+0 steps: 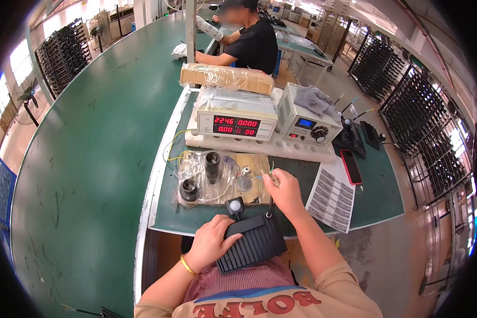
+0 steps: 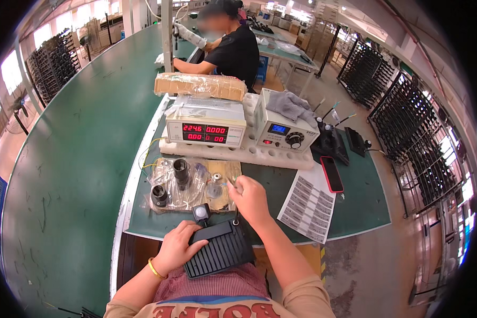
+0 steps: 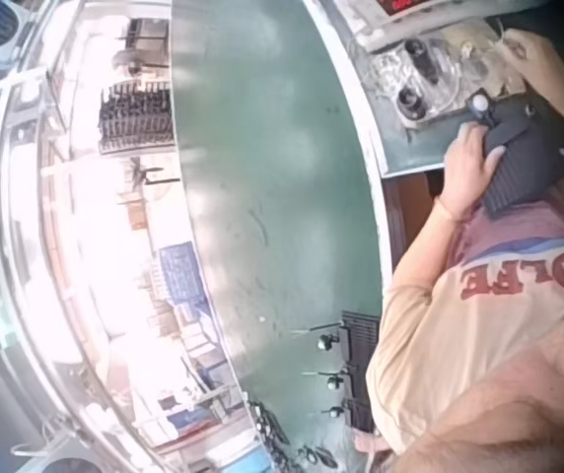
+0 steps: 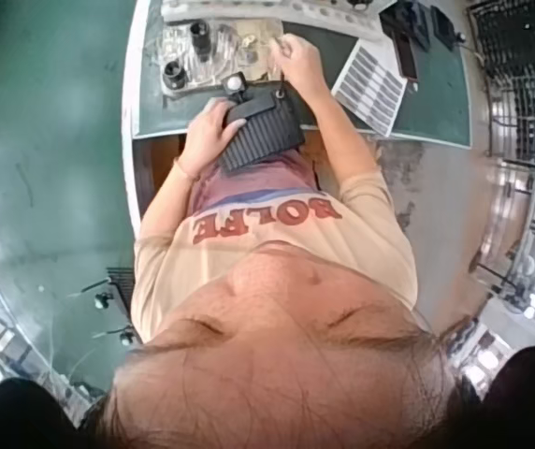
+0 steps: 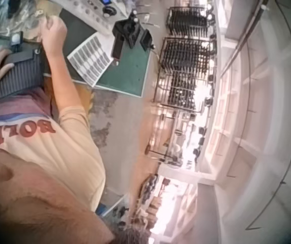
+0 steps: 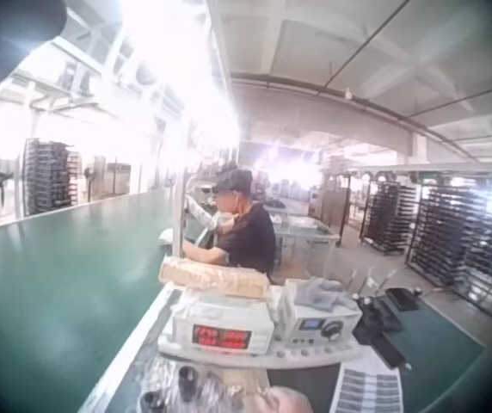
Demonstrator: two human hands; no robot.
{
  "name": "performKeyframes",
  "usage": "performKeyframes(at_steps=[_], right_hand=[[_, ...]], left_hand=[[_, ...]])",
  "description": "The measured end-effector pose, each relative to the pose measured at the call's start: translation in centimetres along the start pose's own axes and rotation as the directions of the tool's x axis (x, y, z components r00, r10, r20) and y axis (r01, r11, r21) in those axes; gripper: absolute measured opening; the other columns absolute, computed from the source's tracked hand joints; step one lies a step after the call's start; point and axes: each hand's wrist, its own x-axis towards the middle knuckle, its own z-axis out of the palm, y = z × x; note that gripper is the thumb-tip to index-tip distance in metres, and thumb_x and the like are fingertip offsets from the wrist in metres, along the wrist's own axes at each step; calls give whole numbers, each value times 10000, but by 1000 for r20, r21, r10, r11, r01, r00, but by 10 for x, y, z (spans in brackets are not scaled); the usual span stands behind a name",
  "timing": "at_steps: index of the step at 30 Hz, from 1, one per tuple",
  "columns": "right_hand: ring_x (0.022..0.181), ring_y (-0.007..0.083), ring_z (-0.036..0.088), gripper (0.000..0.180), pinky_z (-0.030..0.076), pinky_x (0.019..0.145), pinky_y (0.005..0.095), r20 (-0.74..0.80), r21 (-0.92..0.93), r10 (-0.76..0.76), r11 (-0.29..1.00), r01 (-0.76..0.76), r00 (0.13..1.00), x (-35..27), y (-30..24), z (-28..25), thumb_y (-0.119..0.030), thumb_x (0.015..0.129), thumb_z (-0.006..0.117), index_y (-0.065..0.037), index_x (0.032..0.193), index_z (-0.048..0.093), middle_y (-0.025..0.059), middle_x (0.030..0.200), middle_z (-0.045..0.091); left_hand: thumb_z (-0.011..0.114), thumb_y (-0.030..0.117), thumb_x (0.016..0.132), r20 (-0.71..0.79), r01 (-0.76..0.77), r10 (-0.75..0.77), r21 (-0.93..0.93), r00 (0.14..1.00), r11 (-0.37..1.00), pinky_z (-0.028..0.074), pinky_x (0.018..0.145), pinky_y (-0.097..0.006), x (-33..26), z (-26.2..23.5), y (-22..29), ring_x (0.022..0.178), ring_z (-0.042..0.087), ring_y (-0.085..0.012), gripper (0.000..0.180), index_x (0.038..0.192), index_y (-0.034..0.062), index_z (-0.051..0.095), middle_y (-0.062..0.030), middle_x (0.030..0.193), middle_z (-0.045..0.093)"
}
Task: The person tests floodlights by picking them from a conveyor belt, touching their electrical wires to the terminals on a testing station, and placing the tested floodlights back onto the conveyor belt.
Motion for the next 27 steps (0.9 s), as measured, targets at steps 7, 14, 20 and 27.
performKeyframes(at_steps=[7,14,20,27], right_hand=[[751,400,602,338,464,662,465,162,-130,247,965,-228,955,18,19,27,-322,813,626,7,749,581,204,743,617],[765,400,610,327,475,681,466,218,-172,247,962,-212,944,24,18,35,-331,809,618,-7,764,616,207,767,630],[778,401,618,330,487,701,469,230,-219,274,950,-224,934,27,18,38,-341,804,606,-14,778,640,202,776,641],[773,390,625,310,492,702,468,224,-265,273,941,-211,935,30,14,38,-328,800,604,-23,769,646,195,776,645]], left_hand=[[702,276,778,-47,7,-5,32,999,999,484,730,-379,0,10,-7,844,594,-312,358,1005,26,582,-115,985,575],[708,267,768,-75,14,-13,9,997,1000,483,734,-377,0,10,-9,844,592,-308,355,997,27,582,-111,979,575],[716,255,755,-81,12,-11,3,997,1000,482,731,-380,1,10,-9,841,592,-308,355,989,24,582,-112,974,575],[716,264,757,-98,16,-15,11,995,1000,484,724,-378,0,14,-12,831,596,-307,355,996,35,587,-113,980,579]])
